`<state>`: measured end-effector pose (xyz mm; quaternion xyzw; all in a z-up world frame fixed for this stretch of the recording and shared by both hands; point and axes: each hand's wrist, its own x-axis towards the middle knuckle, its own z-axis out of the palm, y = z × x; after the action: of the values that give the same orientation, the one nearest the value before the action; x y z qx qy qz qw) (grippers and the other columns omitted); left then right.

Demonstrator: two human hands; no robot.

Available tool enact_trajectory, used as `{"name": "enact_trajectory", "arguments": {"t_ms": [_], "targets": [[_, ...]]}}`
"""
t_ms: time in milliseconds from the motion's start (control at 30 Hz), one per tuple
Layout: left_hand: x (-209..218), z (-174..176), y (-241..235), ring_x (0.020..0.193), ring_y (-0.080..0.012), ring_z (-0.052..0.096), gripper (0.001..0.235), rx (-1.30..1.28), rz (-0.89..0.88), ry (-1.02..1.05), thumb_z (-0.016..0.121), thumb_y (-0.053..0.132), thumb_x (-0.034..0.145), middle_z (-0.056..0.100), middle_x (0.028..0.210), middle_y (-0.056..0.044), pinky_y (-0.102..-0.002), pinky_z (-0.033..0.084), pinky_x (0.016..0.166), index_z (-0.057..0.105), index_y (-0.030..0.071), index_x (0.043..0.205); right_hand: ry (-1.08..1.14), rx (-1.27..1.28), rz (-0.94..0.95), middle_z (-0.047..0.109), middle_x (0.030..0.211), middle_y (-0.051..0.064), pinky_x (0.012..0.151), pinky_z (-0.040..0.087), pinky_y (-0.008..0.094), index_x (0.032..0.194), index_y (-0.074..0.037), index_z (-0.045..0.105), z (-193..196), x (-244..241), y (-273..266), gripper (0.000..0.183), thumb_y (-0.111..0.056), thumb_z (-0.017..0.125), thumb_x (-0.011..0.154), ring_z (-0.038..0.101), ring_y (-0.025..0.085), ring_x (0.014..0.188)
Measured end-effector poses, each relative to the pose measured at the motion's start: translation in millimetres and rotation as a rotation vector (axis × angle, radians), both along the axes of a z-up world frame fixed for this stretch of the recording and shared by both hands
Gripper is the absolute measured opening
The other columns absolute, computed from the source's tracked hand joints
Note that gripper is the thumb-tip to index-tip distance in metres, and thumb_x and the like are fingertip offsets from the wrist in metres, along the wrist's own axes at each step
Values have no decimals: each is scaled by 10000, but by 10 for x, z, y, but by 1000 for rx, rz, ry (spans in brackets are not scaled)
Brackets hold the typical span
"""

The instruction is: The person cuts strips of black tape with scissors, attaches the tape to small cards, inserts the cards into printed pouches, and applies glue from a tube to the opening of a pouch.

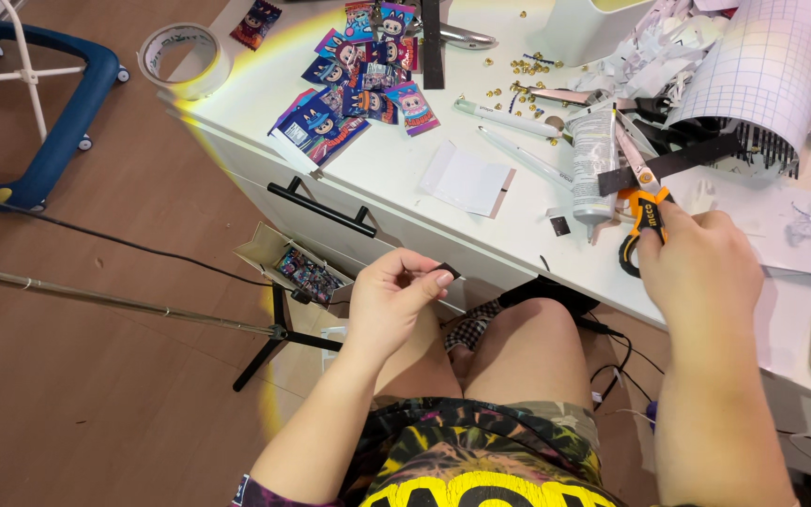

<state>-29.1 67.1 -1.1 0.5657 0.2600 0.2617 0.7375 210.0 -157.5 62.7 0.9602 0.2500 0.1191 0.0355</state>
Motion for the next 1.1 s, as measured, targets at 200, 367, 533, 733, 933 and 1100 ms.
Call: {"name": "enact_trajectory", "arguments": {"t_ms": [200,367,533,733,933,1100], "targets": [[-23,195,-193,754,-100,727,203,38,31,61,829,131,869,794,804,-105,-256,624,701,796,42,1048,-203,565,673,713,993,84,855,561,391,1093,-135,801,-272,-656,263,246,-220,856,868,705,295,912],[130,-99,-426,763,-137,749,218,-54,9,-32,823,96,871,792,842,-137,-276,638,700,798,20,1074,-18,756,802,713,997,-3,772,578,320,1075,-173,791,-421,-1058,570,242,-225,815,840,708,189,854],[65,-46,-441,804,-103,717,218,-105,-6,-52,802,75,887,791,851,-124,-269,624,755,797,-3,1091,-29,798,812,697,980,-10,761,591,297,1035,-152,803,-417,-1102,654,166,-154,794,868,709,166,853],[40,-103,-378,846,-101,711,235,-148,-67,-62,803,88,885,794,884,-123,-278,620,776,791,8,1106,79,824,836,688,960,19,694,601,294,1062,-112,784,-311,-1131,690,202,-109,789,860,697,180,768],[75,-243,-382,852,-186,761,257,-353,-87,-131,790,25,877,773,900,-144,-341,658,773,752,-59,1116,168,853,823,695,931,-2,607,599,252,1008,-125,780,-291,-1133,692,169,-80,795,845,676,149,681],[81,-211,-388,843,-288,774,249,-617,-95,-176,731,32,925,760,921,-169,-382,665,771,707,-101,1134,39,942,955,686,871,37,617,580,297,880,-84,776,-289,-1139,720,62,-25,759,869,681,196,683]]}}
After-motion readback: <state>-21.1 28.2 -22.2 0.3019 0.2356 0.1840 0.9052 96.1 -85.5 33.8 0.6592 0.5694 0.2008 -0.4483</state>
